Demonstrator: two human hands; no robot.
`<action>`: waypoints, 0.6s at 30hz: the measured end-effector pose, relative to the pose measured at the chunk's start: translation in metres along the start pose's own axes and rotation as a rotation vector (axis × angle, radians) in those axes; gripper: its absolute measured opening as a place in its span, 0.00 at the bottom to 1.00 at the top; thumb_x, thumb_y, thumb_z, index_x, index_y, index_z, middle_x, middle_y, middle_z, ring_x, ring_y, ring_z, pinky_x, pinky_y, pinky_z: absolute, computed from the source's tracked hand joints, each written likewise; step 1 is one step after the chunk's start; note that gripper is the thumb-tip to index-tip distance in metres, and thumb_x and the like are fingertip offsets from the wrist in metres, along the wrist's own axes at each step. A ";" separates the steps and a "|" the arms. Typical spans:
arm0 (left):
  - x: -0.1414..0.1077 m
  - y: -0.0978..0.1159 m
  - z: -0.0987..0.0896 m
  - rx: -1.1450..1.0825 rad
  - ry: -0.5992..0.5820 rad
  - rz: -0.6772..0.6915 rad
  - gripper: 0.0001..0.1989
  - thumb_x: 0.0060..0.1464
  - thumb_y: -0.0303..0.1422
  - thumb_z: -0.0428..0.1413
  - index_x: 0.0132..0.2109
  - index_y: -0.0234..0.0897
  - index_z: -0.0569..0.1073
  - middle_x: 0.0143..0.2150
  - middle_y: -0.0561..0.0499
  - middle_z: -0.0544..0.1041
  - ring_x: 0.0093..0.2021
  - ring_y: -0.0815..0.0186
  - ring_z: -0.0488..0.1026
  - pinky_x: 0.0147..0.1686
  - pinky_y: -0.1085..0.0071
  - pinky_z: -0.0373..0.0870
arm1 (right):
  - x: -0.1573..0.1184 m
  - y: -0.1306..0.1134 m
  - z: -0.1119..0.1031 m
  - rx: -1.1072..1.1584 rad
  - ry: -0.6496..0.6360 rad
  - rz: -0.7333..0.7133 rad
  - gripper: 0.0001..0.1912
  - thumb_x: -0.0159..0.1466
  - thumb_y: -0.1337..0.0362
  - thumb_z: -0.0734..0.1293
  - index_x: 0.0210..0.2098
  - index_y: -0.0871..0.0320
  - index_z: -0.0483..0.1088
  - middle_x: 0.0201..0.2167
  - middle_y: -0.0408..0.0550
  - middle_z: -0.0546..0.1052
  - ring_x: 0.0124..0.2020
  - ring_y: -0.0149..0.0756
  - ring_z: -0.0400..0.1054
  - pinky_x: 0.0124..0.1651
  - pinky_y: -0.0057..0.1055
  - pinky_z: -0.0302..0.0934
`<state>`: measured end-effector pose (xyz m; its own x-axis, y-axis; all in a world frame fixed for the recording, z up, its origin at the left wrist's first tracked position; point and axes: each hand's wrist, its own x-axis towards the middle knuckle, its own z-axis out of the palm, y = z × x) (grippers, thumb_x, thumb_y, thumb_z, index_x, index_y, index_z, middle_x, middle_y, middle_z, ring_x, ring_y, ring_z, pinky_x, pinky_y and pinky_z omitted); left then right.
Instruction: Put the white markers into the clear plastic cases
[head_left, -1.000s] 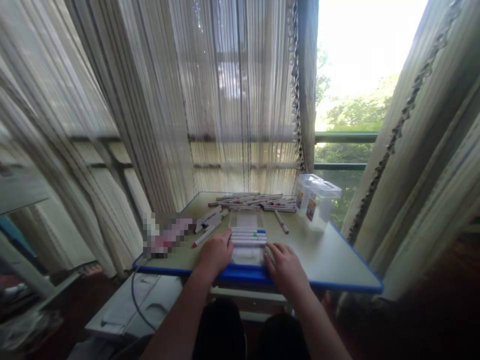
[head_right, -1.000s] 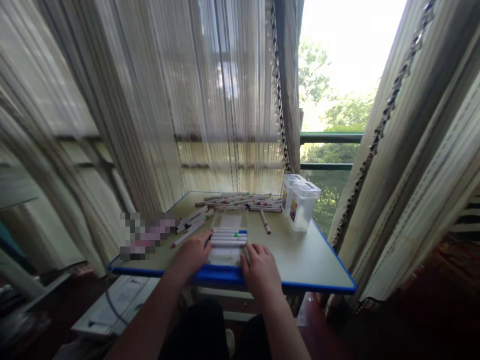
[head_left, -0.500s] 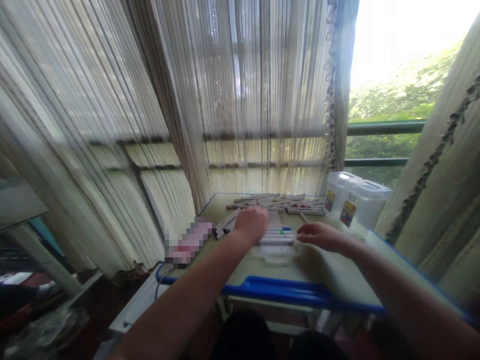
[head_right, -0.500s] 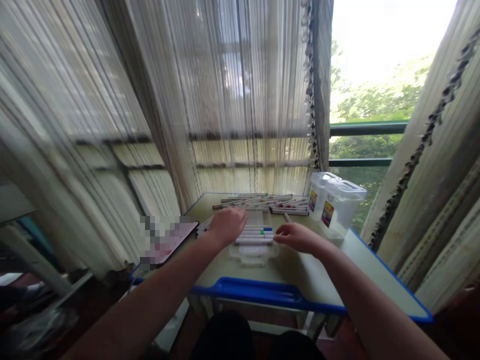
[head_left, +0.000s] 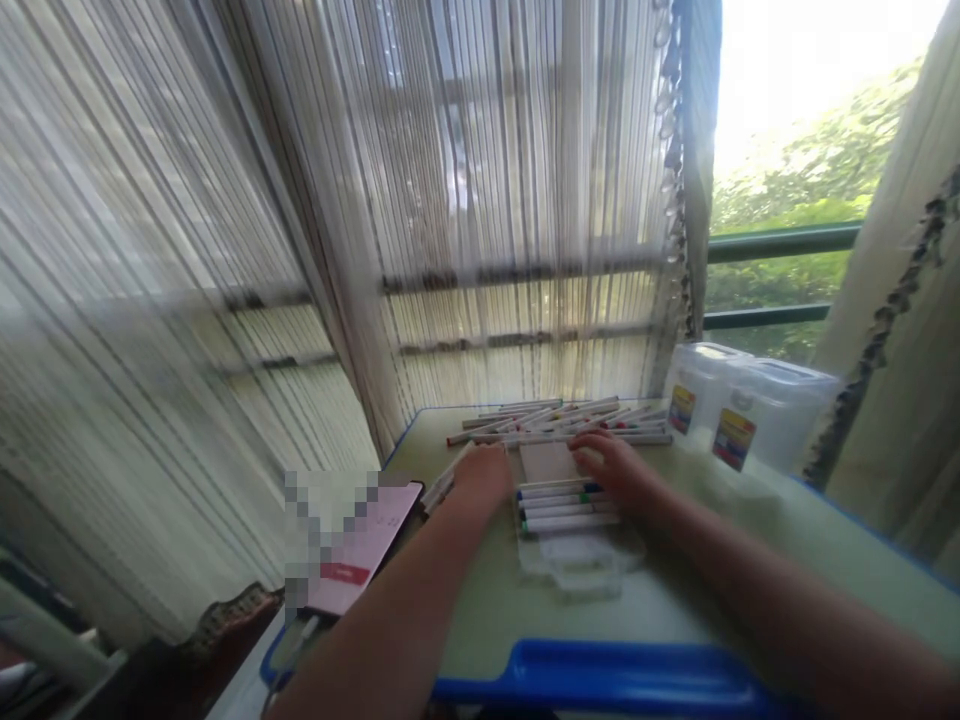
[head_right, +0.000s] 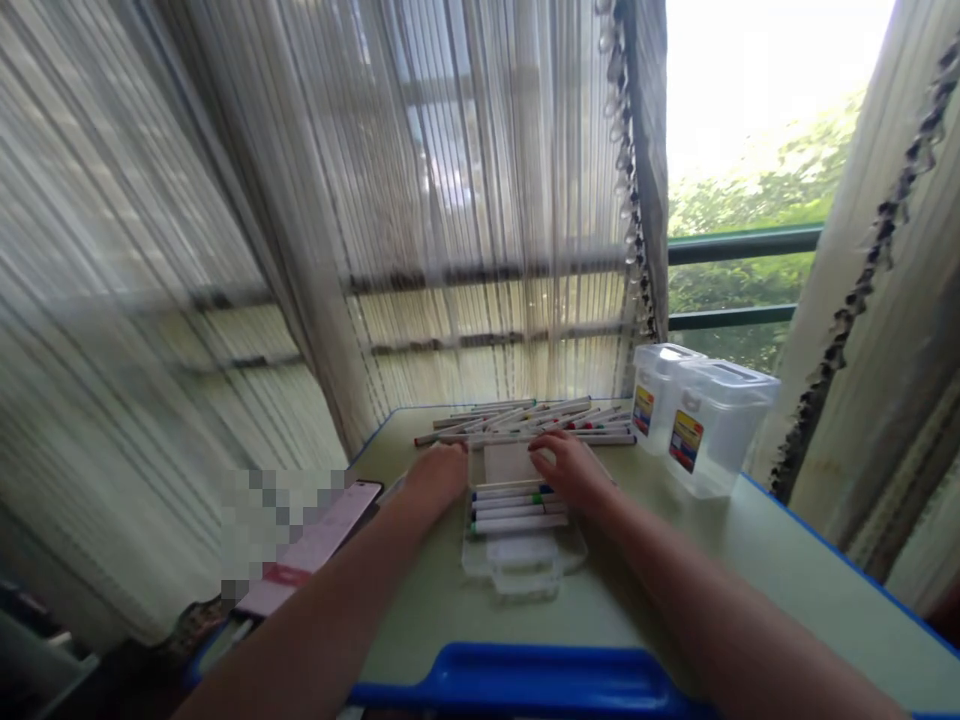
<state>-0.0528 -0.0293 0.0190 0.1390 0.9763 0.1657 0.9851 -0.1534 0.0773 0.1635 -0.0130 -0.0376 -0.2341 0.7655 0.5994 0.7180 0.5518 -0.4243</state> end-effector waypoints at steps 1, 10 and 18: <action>0.000 -0.004 -0.001 -0.004 -0.002 0.013 0.17 0.55 0.24 0.46 0.47 0.30 0.75 0.45 0.35 0.77 0.46 0.54 0.75 0.44 0.63 0.70 | -0.002 0.000 -0.002 0.013 -0.008 -0.013 0.12 0.60 0.62 0.61 0.36 0.57 0.75 0.40 0.51 0.75 0.45 0.39 0.68 0.52 0.35 0.60; 0.001 -0.032 -0.022 0.094 -0.068 0.000 0.16 0.52 0.26 0.50 0.46 0.37 0.76 0.48 0.42 0.77 0.49 0.57 0.73 0.48 0.65 0.67 | -0.010 -0.003 -0.009 -0.050 -0.092 -0.205 0.11 0.61 0.61 0.62 0.36 0.57 0.75 0.42 0.54 0.75 0.44 0.43 0.68 0.49 0.41 0.62; -0.008 -0.020 -0.031 0.119 -0.213 0.038 0.13 0.49 0.32 0.54 0.41 0.35 0.78 0.42 0.41 0.79 0.42 0.55 0.76 0.40 0.66 0.70 | -0.008 0.004 -0.008 0.009 -0.061 -0.171 0.10 0.59 0.64 0.62 0.34 0.57 0.75 0.38 0.53 0.76 0.41 0.42 0.70 0.47 0.40 0.65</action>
<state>-0.0767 -0.0390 0.0463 0.1821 0.9822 -0.0459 0.9820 -0.1841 -0.0433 0.1728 -0.0194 -0.0387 -0.3921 0.6785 0.6212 0.6587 0.6785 -0.3253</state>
